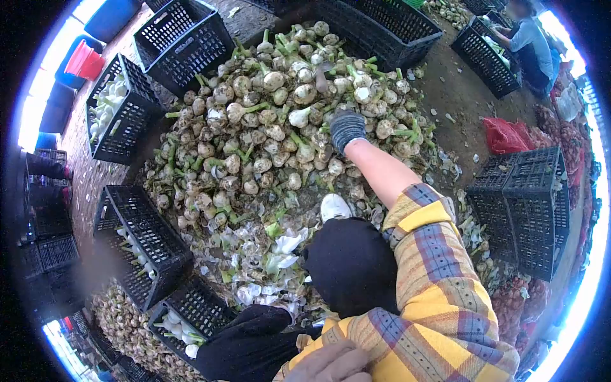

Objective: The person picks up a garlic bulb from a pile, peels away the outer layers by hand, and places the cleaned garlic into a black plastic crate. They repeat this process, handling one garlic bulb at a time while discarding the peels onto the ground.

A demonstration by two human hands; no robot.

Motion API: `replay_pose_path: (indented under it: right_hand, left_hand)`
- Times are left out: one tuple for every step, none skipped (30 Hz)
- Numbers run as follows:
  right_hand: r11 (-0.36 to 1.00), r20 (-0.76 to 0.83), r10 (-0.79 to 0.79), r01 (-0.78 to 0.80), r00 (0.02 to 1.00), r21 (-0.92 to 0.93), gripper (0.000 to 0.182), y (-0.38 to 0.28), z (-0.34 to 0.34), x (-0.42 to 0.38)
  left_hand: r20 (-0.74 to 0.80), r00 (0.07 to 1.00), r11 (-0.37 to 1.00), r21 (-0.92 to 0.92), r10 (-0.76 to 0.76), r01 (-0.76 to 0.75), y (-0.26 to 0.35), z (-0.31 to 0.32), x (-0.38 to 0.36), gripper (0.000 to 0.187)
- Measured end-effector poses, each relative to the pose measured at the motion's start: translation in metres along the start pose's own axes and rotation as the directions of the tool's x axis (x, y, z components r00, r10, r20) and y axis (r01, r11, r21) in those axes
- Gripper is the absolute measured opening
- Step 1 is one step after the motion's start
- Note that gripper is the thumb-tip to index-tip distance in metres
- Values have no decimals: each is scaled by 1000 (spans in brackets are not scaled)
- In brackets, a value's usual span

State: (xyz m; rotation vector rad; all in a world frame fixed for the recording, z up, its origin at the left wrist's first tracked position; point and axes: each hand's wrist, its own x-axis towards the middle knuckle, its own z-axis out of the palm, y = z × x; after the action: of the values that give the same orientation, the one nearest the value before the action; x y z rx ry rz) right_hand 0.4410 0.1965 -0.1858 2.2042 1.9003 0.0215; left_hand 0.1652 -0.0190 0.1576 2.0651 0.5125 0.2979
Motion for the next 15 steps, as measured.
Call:
replay_pose_path:
  right_hand:
    - [999, 52, -10, 8, 999, 45, 26, -1, -14, -6]
    - [996, 102, -18, 9, 995, 89, 27, 3, -29, -14]
    - [991, 151, -27, 7, 988, 132, 28, 6, -45, -22]
    - [971, 229, 9, -64, 973, 232, 33, 7, -58, -24]
    - [957, 226, -38, -29, 973, 287, 40, 8, -72, -27]
    - [939, 228, -94, 10, 969, 344, 46, 4, -102, -38]
    - [914, 223, -155, 55, 962, 401, 53, -1, -130, -45]
    - [889, 226, -214, 93, 950, 449, 57, -6, -152, -49]
    - [859, 231, -273, 128, 934, 496, 61, -13, -164, -53]
    - [819, 179, -291, 148, 940, 555, 60, -23, -172, -61]
    - [775, 125, -309, 173, 943, 608, 58, -34, -181, -69]
    - [705, 209, -365, 123, 907, 699, 56, -46, -217, -84]
    - [600, 219, -413, 83, 884, 796, 53, -59, -233, -101]
    - [484, 229, -460, 26, 858, 875, 50, -72, -248, -117]
    - [365, 239, -506, -45, 829, 930, 47, -85, -264, -133]
  left_hand:
    - [-13, 1000, 1000, 3, -2, 2, 4, 2, -3, 38]
    - [-32, 999, 1000, 5, -11, 11, 6, 3, -6, 38]
    - [-59, 998, 1000, 8, -24, 25, 8, 2, -11, 38]
    - [-94, 994, 999, 4, -54, 54, 8, 1, -17, 39]
    - [-147, 984, 995, -19, -98, 97, 6, 2, -25, 39]
    - [-212, 964, 987, -55, -158, 150, 2, 5, -34, 39]
    - [-251, 938, 966, -159, -239, 204, -12, 14, -45, 46]
    - [-402, 883, 965, -188, -243, 180, -21, 15, -50, 48]
    - [-575, 773, 958, -245, -267, 149, -38, 27, -56, 48]
    - [-636, 724, 964, -194, -265, 182, -60, 31, -63, 48]
    - [-647, 605, 868, -469, -465, 165, -74, 39, -64, 45]
    - [-638, 562, 824, -545, -525, 151, -78, 35, -63, 43]
    - [-674, 519, 800, -599, -526, 32, -95, 39, -62, 43]
    - [-702, 440, 779, -627, -559, -11, -106, 42, -58, 43]
    - [-658, 412, 745, -662, -630, 84, -118, 40, -61, 49]
